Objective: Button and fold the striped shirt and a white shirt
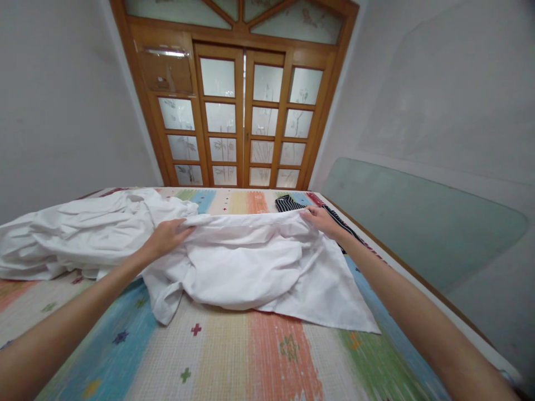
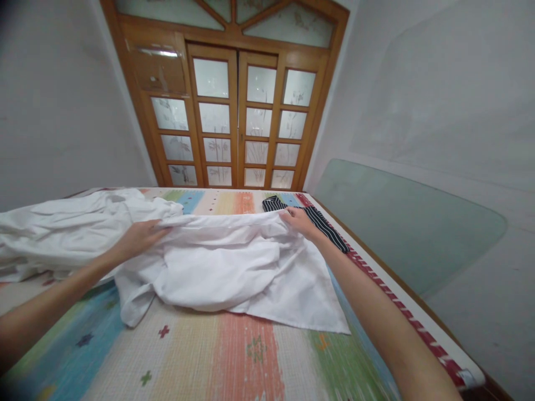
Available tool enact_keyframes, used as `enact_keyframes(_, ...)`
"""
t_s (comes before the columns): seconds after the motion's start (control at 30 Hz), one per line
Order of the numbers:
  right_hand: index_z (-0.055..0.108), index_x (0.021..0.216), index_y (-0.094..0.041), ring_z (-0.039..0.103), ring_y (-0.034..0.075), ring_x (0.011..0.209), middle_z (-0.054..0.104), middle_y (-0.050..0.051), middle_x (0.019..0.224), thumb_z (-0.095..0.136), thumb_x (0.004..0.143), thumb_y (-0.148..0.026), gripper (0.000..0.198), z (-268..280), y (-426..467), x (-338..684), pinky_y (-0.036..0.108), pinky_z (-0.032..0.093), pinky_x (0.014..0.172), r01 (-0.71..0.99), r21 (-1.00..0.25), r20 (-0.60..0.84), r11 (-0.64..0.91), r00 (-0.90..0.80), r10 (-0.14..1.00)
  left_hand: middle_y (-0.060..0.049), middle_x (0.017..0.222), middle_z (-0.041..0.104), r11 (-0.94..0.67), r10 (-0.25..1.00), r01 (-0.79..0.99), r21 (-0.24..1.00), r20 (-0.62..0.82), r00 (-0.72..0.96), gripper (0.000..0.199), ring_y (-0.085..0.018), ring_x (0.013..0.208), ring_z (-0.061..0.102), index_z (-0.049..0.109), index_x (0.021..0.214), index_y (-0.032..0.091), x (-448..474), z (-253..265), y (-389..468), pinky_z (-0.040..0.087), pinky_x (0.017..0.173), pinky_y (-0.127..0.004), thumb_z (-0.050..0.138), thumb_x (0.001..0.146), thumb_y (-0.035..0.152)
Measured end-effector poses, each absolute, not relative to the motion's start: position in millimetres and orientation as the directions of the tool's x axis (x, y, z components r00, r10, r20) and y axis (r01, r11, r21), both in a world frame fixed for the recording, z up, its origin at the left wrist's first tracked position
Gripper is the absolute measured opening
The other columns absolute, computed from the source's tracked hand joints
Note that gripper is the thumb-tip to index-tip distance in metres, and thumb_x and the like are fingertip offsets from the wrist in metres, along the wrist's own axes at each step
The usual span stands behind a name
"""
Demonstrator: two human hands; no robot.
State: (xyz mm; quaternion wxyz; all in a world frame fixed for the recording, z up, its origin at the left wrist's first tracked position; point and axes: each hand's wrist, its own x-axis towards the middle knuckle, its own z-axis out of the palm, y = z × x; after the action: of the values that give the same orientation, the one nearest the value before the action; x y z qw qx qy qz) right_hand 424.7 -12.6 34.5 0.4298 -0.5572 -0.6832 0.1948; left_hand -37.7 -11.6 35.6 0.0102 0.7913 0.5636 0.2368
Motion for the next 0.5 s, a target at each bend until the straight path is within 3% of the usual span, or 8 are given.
enact_keyframes(0.17, 0.060, 0.061, -0.016, 0.042, 0.012, 0.058, 0.049, -0.002, 0.056, 0.063, 0.064, -0.062, 0.046, 42.1, -7.0, 427.5, 0.024, 0.030, 0.054, 0.649, -0.728, 0.269, 0.223, -0.029, 0.963, -0.004, 0.070, 0.069, -0.368, 0.929, 0.820, 0.439, 0.204, 0.308, 0.049, -0.022, 0.070, 0.061, 0.069, 0.072, 0.018, -42.5, 51.0, -3.3, 0.046, 0.064, -0.028, 0.049, 0.073, 0.063)
enact_keyframes(0.3, 0.067, 0.061, -0.015, 0.036, 0.009, 0.051, 0.044, -0.005, 0.048, 0.068, 0.061, -0.046, 0.031, 49.9, 0.6, 427.2, 0.022, 0.025, 0.047, 0.671, -0.737, 0.085, 0.083, -0.029, 0.996, -0.001, 0.056, 0.061, -0.302, 0.946, 0.816, 0.494, 0.048, 0.321, 0.044, -0.019, 0.057, 0.054, 0.066, 0.063, 0.017, -42.8, 57.8, 7.6, 0.039, 0.052, -0.026, 0.052, 0.065, 0.059)
enact_keyframes(0.5, 0.067, 0.059, -0.015, 0.026, 0.006, 0.036, 0.036, -0.008, 0.034, 0.068, 0.066, -0.025, 0.013, 50.6, 21.6, 419.3, 0.020, 0.016, 0.036, 0.617, -0.772, -0.094, -0.152, 0.125, 0.988, -0.001, 0.060, 0.063, -0.276, 0.956, 0.860, 0.428, 0.211, 0.202, 0.034, -0.020, 0.065, 0.057, 0.065, 0.058, 0.018, -36.2, 60.6, 34.5, 0.041, 0.059, -0.026, 0.048, 0.065, 0.047)
